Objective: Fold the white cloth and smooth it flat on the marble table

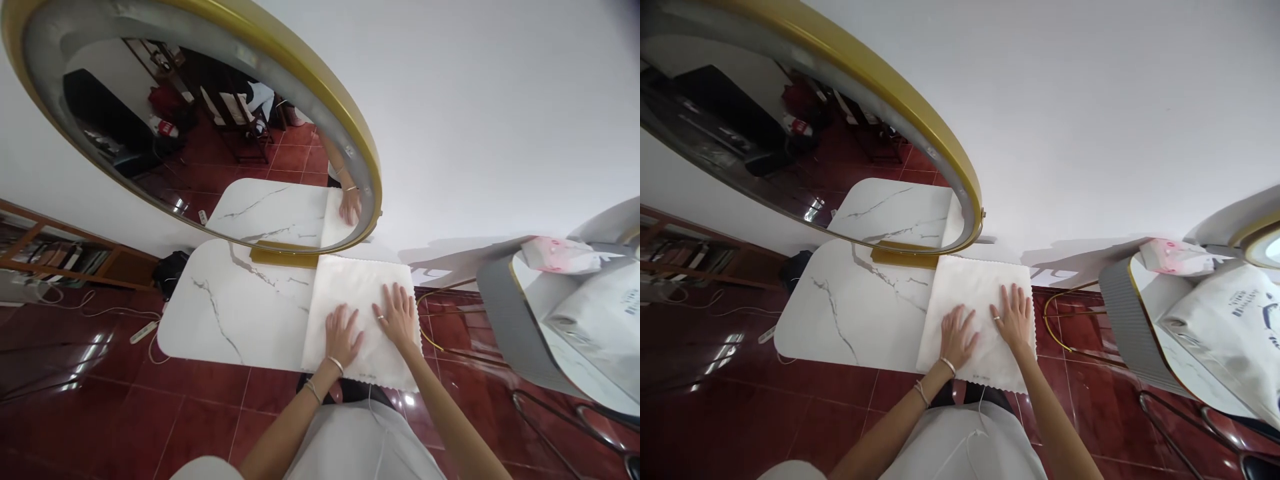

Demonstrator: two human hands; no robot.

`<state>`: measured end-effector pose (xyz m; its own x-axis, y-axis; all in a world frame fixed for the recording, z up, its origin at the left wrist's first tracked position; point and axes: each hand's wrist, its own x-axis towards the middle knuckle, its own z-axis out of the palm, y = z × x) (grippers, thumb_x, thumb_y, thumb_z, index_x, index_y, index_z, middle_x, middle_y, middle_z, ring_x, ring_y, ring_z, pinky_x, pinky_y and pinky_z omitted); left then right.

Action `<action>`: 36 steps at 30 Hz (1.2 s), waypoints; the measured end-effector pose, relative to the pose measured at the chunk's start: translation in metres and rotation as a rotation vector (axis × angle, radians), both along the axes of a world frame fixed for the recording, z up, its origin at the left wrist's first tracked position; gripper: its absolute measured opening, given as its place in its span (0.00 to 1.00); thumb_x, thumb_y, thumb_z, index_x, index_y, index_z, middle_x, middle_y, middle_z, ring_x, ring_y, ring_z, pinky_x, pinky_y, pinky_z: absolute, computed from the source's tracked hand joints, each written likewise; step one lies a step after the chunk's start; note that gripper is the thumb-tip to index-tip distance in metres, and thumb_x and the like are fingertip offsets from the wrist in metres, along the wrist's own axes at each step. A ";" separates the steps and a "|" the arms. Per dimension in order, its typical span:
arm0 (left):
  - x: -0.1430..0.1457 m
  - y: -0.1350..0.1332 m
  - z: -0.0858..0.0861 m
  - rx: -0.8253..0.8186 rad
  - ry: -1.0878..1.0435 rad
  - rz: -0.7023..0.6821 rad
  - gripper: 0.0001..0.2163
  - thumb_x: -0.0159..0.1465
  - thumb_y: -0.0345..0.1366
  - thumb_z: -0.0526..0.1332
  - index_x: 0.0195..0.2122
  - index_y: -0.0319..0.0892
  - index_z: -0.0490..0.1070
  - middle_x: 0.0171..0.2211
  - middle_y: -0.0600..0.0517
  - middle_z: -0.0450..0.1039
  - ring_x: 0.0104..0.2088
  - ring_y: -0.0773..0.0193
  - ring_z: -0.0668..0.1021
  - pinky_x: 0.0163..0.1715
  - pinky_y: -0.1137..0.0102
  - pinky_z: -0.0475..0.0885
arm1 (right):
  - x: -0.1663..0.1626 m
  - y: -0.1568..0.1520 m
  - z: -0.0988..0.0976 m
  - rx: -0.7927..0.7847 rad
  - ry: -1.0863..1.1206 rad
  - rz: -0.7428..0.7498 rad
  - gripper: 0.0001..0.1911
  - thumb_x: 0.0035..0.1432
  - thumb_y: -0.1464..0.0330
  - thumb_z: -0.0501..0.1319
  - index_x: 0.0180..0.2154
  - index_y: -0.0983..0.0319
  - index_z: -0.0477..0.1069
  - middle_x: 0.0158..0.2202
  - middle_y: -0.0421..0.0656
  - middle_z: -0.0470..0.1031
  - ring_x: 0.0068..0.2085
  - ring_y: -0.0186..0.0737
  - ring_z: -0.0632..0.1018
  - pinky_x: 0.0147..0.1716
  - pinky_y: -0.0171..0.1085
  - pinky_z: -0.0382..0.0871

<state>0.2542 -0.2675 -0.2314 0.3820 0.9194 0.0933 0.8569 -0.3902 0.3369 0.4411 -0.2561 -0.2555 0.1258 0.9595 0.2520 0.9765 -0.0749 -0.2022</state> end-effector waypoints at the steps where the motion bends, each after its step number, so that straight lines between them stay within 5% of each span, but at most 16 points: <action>1: 0.001 0.015 0.000 0.004 -0.009 0.046 0.24 0.67 0.44 0.51 0.64 0.49 0.56 0.67 0.46 0.51 0.66 0.49 0.55 0.62 0.50 0.55 | 0.001 0.004 -0.002 0.000 -0.005 0.002 0.35 0.66 0.55 0.48 0.68 0.55 0.35 0.70 0.46 0.39 0.67 0.54 0.49 0.62 0.57 0.47; 7: -0.006 0.082 -0.003 -0.001 0.004 0.244 0.28 0.67 0.44 0.51 0.66 0.43 0.50 0.69 0.42 0.40 0.68 0.48 0.47 0.64 0.48 0.49 | -0.002 0.003 -0.010 0.016 -0.007 0.003 0.35 0.66 0.57 0.48 0.68 0.54 0.34 0.70 0.46 0.34 0.68 0.56 0.47 0.62 0.58 0.46; 19: -0.083 0.078 -0.007 0.003 0.064 0.285 0.28 0.66 0.44 0.53 0.66 0.46 0.51 0.69 0.45 0.42 0.68 0.52 0.48 0.65 0.50 0.50 | -0.075 0.007 -0.004 -0.001 0.006 0.043 0.36 0.66 0.58 0.49 0.68 0.55 0.33 0.70 0.47 0.32 0.68 0.56 0.45 0.62 0.58 0.46; 25: -0.145 0.094 -0.008 0.011 0.060 0.301 0.27 0.67 0.42 0.52 0.66 0.44 0.52 0.69 0.42 0.42 0.68 0.51 0.47 0.64 0.49 0.49 | -0.140 0.044 -0.001 0.059 0.028 0.112 0.37 0.66 0.56 0.49 0.68 0.58 0.34 0.70 0.48 0.39 0.68 0.52 0.48 0.63 0.55 0.48; 30: -0.177 0.068 -0.007 0.017 0.031 0.164 0.26 0.67 0.43 0.52 0.66 0.45 0.51 0.69 0.41 0.43 0.68 0.50 0.47 0.64 0.47 0.48 | -0.200 0.091 0.003 0.045 0.050 0.250 0.36 0.67 0.58 0.48 0.68 0.61 0.33 0.69 0.48 0.41 0.69 0.48 0.44 0.64 0.52 0.47; 36: -0.239 0.035 -0.001 0.007 0.047 0.064 0.31 0.64 0.50 0.56 0.67 0.51 0.49 0.69 0.44 0.41 0.68 0.49 0.51 0.63 0.49 0.50 | -0.274 0.102 -0.002 0.071 0.077 0.244 0.36 0.66 0.60 0.48 0.68 0.63 0.34 0.69 0.51 0.39 0.69 0.53 0.43 0.63 0.57 0.46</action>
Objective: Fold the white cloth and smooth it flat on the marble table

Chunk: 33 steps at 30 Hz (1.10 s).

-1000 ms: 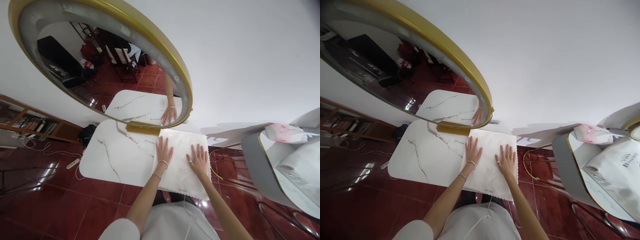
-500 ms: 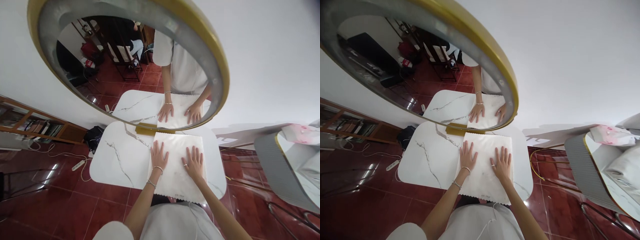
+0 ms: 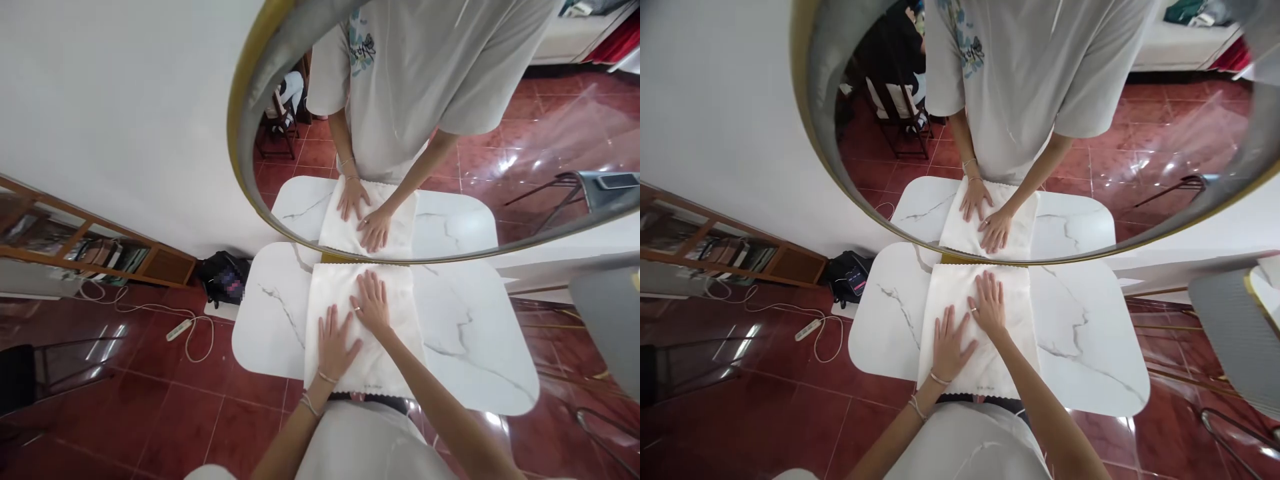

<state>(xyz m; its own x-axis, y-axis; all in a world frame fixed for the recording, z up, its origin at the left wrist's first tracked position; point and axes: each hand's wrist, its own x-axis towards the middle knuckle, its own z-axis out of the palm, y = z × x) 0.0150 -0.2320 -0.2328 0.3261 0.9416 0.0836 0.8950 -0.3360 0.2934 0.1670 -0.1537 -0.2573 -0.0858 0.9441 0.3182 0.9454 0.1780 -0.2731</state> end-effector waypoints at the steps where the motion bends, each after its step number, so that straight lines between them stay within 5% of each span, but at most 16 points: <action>1: -0.015 0.002 0.001 0.004 0.009 -0.005 0.31 0.64 0.50 0.56 0.66 0.51 0.50 0.69 0.45 0.41 0.67 0.49 0.51 0.63 0.49 0.50 | -0.014 0.001 -0.001 0.007 0.015 -0.001 0.36 0.66 0.60 0.48 0.68 0.63 0.34 0.69 0.51 0.39 0.68 0.53 0.44 0.63 0.57 0.47; 9: -0.105 0.032 0.000 0.024 0.015 0.043 0.29 0.65 0.49 0.54 0.65 0.46 0.53 0.67 0.42 0.48 0.67 0.50 0.53 0.63 0.50 0.51 | -0.103 0.028 -0.001 0.035 0.093 0.098 0.36 0.66 0.63 0.47 0.68 0.68 0.34 0.66 0.55 0.51 0.67 0.51 0.50 0.62 0.54 0.52; 14: -0.110 0.099 -0.005 0.039 -0.051 0.117 0.24 0.69 0.39 0.47 0.65 0.40 0.52 0.67 0.41 0.49 0.68 0.55 0.50 0.64 0.53 0.52 | -0.124 0.047 0.002 0.057 0.066 0.084 0.32 0.67 0.64 0.46 0.67 0.70 0.41 0.65 0.54 0.55 0.68 0.49 0.49 0.63 0.53 0.50; 18: -0.113 0.152 -0.004 -0.020 0.030 0.107 0.25 0.67 0.43 0.50 0.65 0.44 0.54 0.68 0.41 0.44 0.68 0.50 0.48 0.64 0.48 0.46 | -0.123 0.046 0.001 0.093 0.077 0.001 0.32 0.67 0.63 0.47 0.67 0.69 0.43 0.66 0.55 0.53 0.68 0.48 0.48 0.63 0.53 0.50; 23: -0.122 0.171 -0.003 -0.011 0.065 0.107 0.27 0.66 0.47 0.52 0.65 0.49 0.54 0.69 0.45 0.43 0.68 0.51 0.46 0.65 0.48 0.43 | -0.119 0.050 -0.002 0.041 0.068 -0.069 0.33 0.67 0.62 0.46 0.67 0.70 0.41 0.67 0.56 0.49 0.68 0.49 0.47 0.63 0.54 0.49; 33: -0.151 0.228 -0.003 -0.018 0.096 0.199 0.27 0.66 0.47 0.52 0.65 0.49 0.54 0.69 0.48 0.42 0.68 0.53 0.46 0.65 0.51 0.40 | -0.152 0.128 -0.005 -0.093 0.062 -0.013 0.31 0.64 0.64 0.46 0.63 0.76 0.53 0.63 0.59 0.57 0.63 0.55 0.58 0.62 0.55 0.46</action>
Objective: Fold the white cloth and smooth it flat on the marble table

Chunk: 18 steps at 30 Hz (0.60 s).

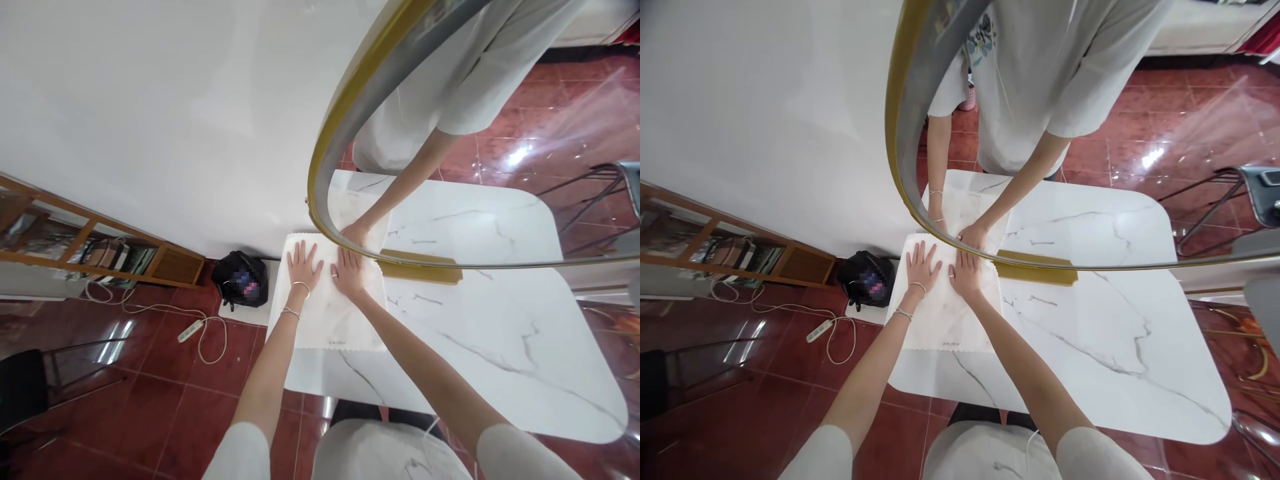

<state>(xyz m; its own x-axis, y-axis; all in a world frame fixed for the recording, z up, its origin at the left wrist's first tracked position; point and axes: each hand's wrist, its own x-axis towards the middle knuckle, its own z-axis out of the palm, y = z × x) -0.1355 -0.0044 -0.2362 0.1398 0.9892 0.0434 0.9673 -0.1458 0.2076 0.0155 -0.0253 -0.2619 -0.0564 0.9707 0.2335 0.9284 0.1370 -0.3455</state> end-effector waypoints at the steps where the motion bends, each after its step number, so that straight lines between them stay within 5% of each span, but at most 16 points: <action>1: -0.005 0.000 0.000 0.001 0.004 0.024 0.27 0.66 0.47 0.52 0.65 0.49 0.54 0.69 0.48 0.43 0.68 0.53 0.47 0.65 0.51 0.40 | -0.005 0.004 0.002 -0.011 0.003 0.022 0.30 0.65 0.64 0.46 0.63 0.76 0.53 0.63 0.59 0.57 0.63 0.55 0.58 0.62 0.54 0.45; 5: -0.028 -0.022 0.003 0.009 0.008 0.166 0.26 0.67 0.46 0.51 0.65 0.48 0.54 0.69 0.47 0.45 0.68 0.53 0.49 0.65 0.52 0.45 | -0.025 -0.006 0.011 -0.071 0.051 0.254 0.26 0.67 0.67 0.43 0.61 0.72 0.57 0.63 0.57 0.58 0.64 0.54 0.57 0.62 0.55 0.46; 9: -0.047 -0.077 0.002 0.000 -0.022 0.291 0.26 0.68 0.46 0.49 0.66 0.44 0.54 0.69 0.44 0.45 0.67 0.50 0.52 0.63 0.53 0.52 | -0.042 -0.080 0.022 -0.094 0.070 0.531 0.20 0.66 0.65 0.47 0.55 0.60 0.67 0.55 0.47 0.70 0.58 0.44 0.65 0.62 0.48 0.51; 12: -0.060 -0.130 -0.001 0.031 -0.031 0.367 0.27 0.68 0.46 0.47 0.65 0.41 0.54 0.69 0.41 0.43 0.67 0.48 0.51 0.63 0.51 0.52 | -0.045 -0.150 0.029 -0.120 0.066 0.679 0.36 0.62 0.49 0.51 0.64 0.61 0.54 0.66 0.54 0.52 0.66 0.57 0.51 0.63 0.57 0.41; 14: -0.066 -0.163 -0.003 0.036 -0.016 0.343 0.27 0.68 0.46 0.47 0.66 0.40 0.54 0.69 0.41 0.42 0.68 0.48 0.48 0.63 0.49 0.51 | -0.043 -0.183 0.032 -0.165 0.066 0.711 0.40 0.62 0.47 0.49 0.67 0.59 0.44 0.69 0.54 0.41 0.68 0.58 0.44 0.63 0.59 0.37; 18: -0.059 -0.199 -0.002 0.021 0.039 0.152 0.25 0.69 0.43 0.46 0.66 0.40 0.53 0.69 0.40 0.38 0.68 0.48 0.44 0.64 0.47 0.47 | -0.026 -0.201 0.033 -0.186 0.072 0.695 0.37 0.64 0.48 0.48 0.68 0.53 0.40 0.70 0.48 0.36 0.69 0.51 0.43 0.64 0.56 0.37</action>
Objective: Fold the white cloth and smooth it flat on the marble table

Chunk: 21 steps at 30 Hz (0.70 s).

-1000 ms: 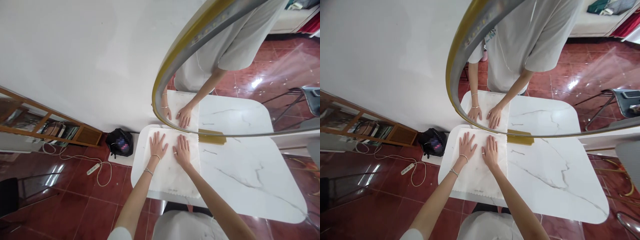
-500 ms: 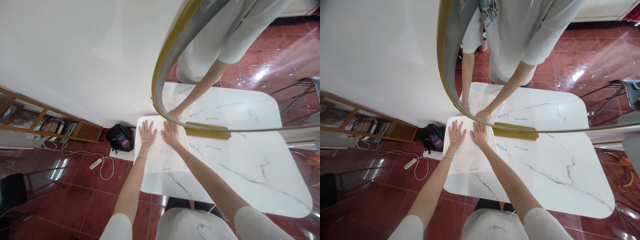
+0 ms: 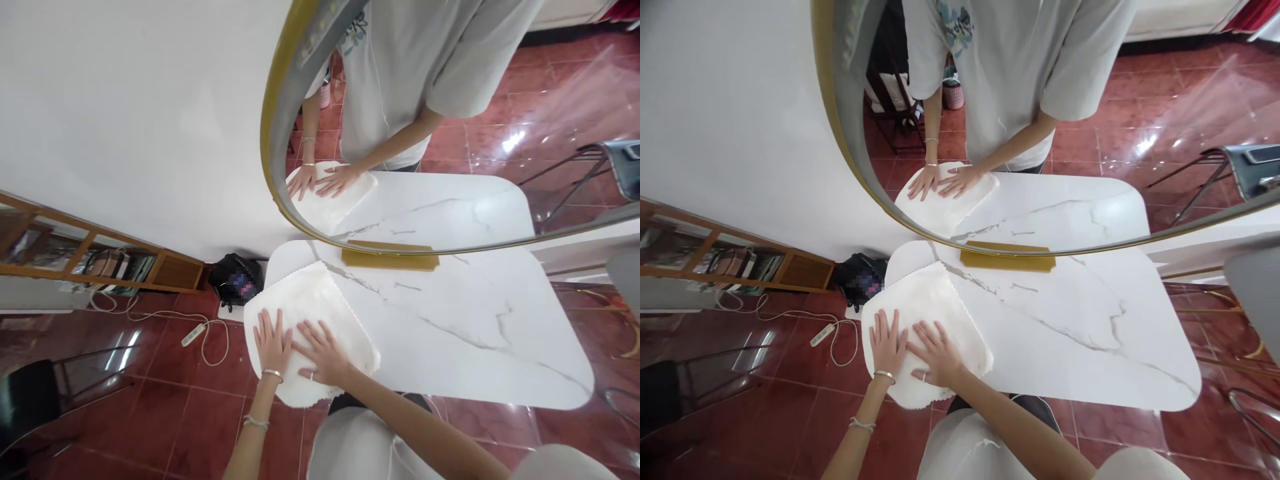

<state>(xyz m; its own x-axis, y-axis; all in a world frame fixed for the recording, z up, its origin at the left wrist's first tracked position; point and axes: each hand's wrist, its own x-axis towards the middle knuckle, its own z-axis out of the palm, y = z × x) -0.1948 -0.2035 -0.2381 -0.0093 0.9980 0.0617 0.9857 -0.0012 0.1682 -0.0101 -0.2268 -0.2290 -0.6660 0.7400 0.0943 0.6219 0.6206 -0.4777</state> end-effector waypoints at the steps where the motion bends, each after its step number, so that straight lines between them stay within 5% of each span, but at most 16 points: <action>1: 0.009 -0.001 0.000 0.005 0.009 -0.026 0.25 0.69 0.42 0.46 0.65 0.40 0.53 0.69 0.40 0.38 0.68 0.48 0.44 0.64 0.46 0.46 | 0.008 0.000 -0.001 0.009 -0.003 -0.023 0.36 0.64 0.49 0.48 0.68 0.53 0.41 0.70 0.47 0.37 0.69 0.50 0.44 0.64 0.56 0.38; 10: 0.180 0.032 0.006 -0.026 -0.147 -0.415 0.27 0.67 0.40 0.51 0.67 0.48 0.48 0.70 0.46 0.39 0.69 0.50 0.43 0.64 0.47 0.49 | 0.137 -0.038 -0.020 0.181 -0.138 -0.495 0.33 0.63 0.53 0.53 0.66 0.53 0.49 0.68 0.47 0.45 0.67 0.53 0.51 0.63 0.57 0.44; 13: 0.216 0.028 0.007 -0.019 -0.188 -0.490 0.27 0.67 0.40 0.51 0.67 0.49 0.47 0.70 0.47 0.38 0.69 0.52 0.45 0.64 0.49 0.50 | 0.164 -0.052 -0.023 0.207 -0.167 -0.590 0.32 0.63 0.55 0.54 0.65 0.53 0.51 0.69 0.48 0.43 0.68 0.54 0.50 0.62 0.59 0.46; 17: 0.205 0.028 0.007 -0.009 -0.192 -0.489 0.26 0.67 0.39 0.51 0.66 0.52 0.50 0.70 0.49 0.40 0.68 0.54 0.48 0.65 0.52 0.52 | 0.152 -0.051 -0.023 0.211 -0.176 -0.591 0.32 0.63 0.57 0.54 0.66 0.54 0.50 0.69 0.49 0.41 0.68 0.57 0.48 0.61 0.61 0.46; 21: 0.143 0.031 0.005 0.031 -0.139 -0.397 0.24 0.67 0.40 0.51 0.65 0.52 0.53 0.69 0.49 0.43 0.68 0.53 0.50 0.64 0.52 0.53 | 0.102 -0.035 -0.021 0.188 -0.172 -0.479 0.33 0.64 0.55 0.52 0.67 0.54 0.45 0.69 0.50 0.41 0.68 0.57 0.47 0.61 0.61 0.44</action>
